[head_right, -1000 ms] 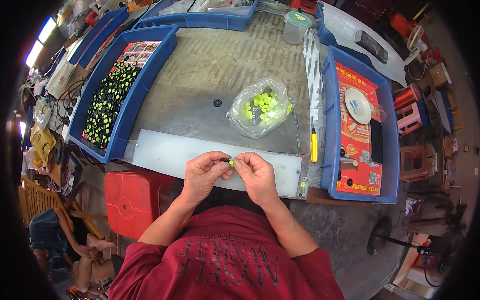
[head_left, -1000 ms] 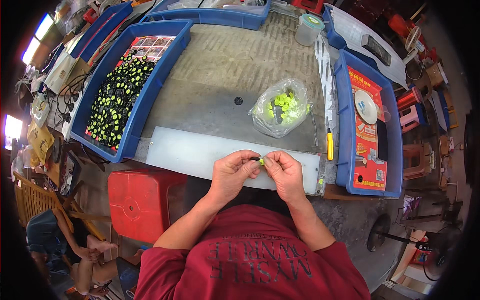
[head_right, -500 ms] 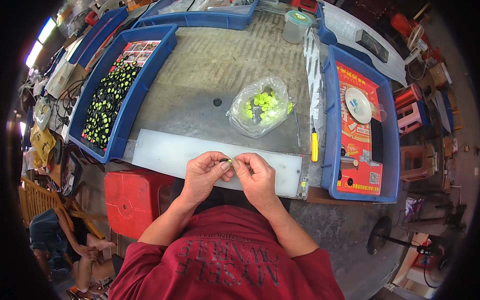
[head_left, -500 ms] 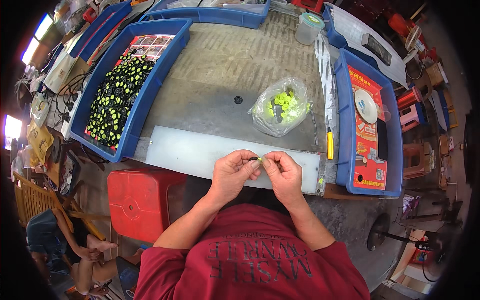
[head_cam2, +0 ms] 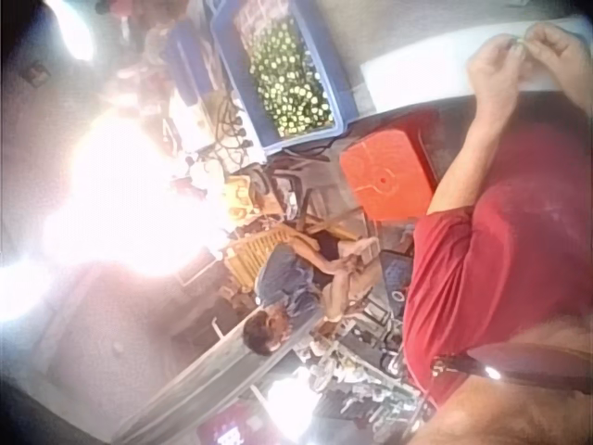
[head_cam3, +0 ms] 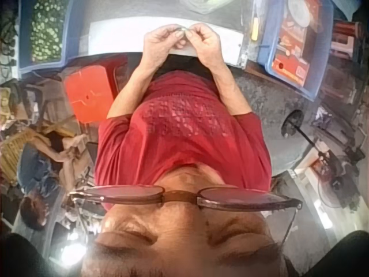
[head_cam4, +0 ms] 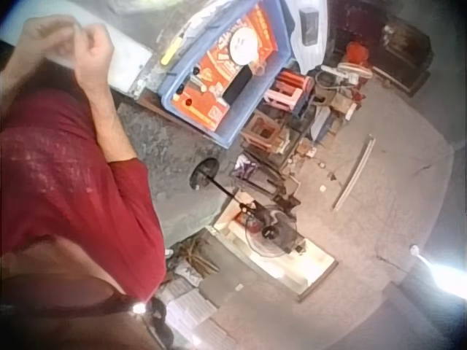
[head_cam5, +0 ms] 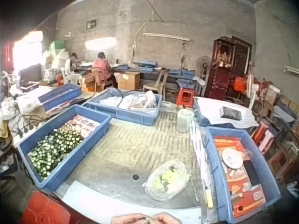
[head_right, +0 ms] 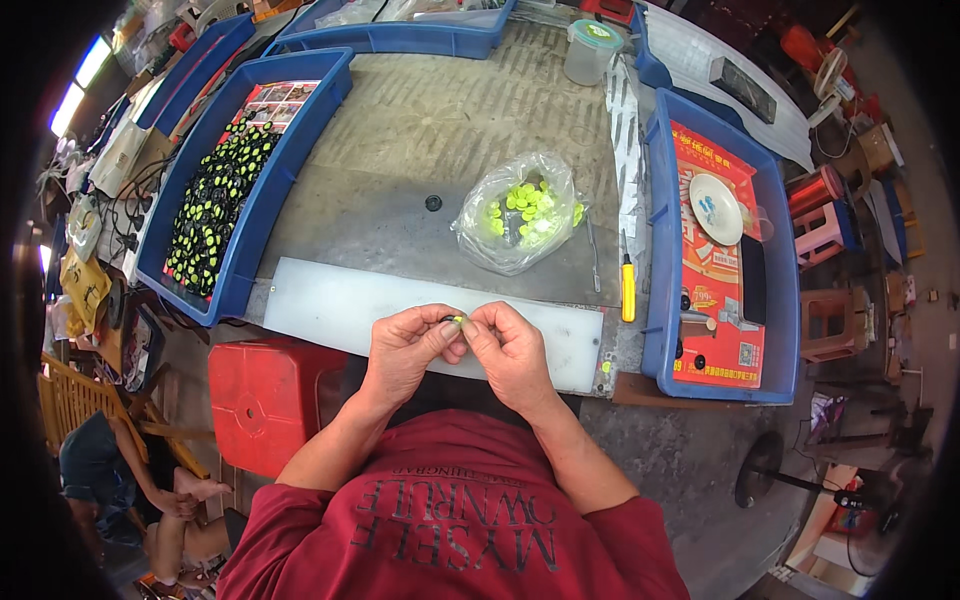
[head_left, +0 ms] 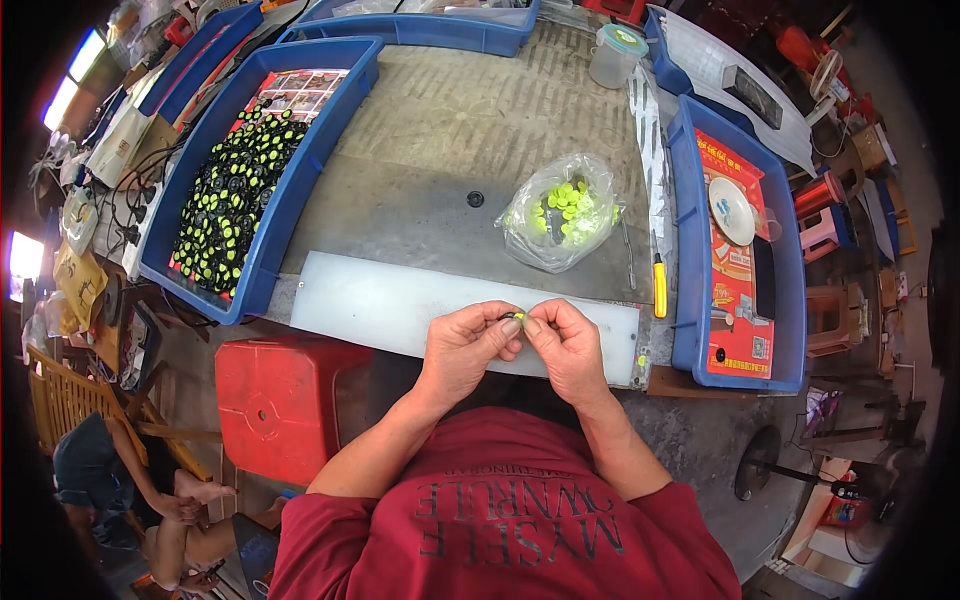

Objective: The person assembles small circular components by inserting small yellow plastic pieces into black rings by hand and placing the completed parts into a blue bin.

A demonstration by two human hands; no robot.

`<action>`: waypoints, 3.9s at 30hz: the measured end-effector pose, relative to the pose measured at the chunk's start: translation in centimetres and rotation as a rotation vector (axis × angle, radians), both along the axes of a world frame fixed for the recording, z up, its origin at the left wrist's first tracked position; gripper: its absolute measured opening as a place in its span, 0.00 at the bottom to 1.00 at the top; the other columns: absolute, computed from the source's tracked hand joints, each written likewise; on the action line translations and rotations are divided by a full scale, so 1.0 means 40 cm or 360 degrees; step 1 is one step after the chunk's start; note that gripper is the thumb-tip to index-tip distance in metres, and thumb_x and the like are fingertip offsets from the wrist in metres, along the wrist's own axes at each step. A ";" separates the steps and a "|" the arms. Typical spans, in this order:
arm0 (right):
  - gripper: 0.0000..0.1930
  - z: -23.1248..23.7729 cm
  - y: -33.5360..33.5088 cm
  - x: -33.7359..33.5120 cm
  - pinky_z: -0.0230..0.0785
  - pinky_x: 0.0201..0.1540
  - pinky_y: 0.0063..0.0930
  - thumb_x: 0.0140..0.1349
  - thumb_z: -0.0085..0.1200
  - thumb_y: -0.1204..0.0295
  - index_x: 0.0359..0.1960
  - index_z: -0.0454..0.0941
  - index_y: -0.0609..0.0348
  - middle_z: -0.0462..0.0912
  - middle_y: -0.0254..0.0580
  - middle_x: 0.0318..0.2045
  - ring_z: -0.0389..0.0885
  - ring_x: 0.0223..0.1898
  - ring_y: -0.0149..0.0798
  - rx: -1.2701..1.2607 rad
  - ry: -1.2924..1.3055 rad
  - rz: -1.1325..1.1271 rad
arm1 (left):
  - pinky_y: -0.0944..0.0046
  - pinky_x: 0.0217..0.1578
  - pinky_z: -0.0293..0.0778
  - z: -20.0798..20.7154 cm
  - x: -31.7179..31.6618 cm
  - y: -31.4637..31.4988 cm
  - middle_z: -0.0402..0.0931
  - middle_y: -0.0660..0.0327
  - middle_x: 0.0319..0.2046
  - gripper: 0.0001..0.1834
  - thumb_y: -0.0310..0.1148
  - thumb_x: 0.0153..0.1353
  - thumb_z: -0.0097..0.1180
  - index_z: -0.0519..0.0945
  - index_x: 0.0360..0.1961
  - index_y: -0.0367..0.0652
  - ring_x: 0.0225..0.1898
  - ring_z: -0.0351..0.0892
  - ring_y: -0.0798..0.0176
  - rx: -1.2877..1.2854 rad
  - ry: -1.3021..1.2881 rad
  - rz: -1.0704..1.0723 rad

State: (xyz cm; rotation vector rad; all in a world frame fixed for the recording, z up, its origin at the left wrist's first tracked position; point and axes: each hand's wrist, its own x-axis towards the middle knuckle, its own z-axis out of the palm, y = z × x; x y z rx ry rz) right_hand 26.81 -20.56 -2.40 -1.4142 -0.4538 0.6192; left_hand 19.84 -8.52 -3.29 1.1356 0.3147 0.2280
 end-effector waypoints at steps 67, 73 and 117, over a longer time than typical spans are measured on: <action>0.07 0.009 0.002 -0.020 0.58 0.20 0.20 0.53 0.49 0.76 0.20 0.69 0.65 0.71 0.36 0.15 0.65 0.18 0.24 -0.0290 -0.0870 -0.0280 | 0.72 0.29 0.72 0.004 -0.010 -0.016 0.73 0.56 0.27 0.13 0.17 0.52 0.46 0.73 0.40 0.33 0.28 0.76 0.67 0.1236 -0.0189 0.0094; 0.08 0.005 -0.002 -0.014 0.56 0.19 0.20 0.54 0.48 0.76 0.19 0.68 0.65 0.69 0.36 0.14 0.63 0.17 0.24 -0.0311 -0.0805 -0.0209 | 0.72 0.28 0.72 0.001 -0.009 -0.017 0.73 0.56 0.27 0.13 0.17 0.51 0.46 0.72 0.40 0.33 0.28 0.76 0.67 0.1235 -0.0198 0.0096; 0.04 -0.006 -0.004 0.002 0.62 0.20 0.24 0.47 0.51 0.83 0.24 0.70 0.64 0.71 0.42 0.21 0.69 0.19 0.35 -0.0298 -0.1492 -0.0248 | 0.72 0.35 0.73 -0.017 -0.011 -0.013 0.71 0.59 0.34 0.14 0.17 0.55 0.43 0.70 0.44 0.33 0.33 0.74 0.70 0.0876 -0.0023 -0.0057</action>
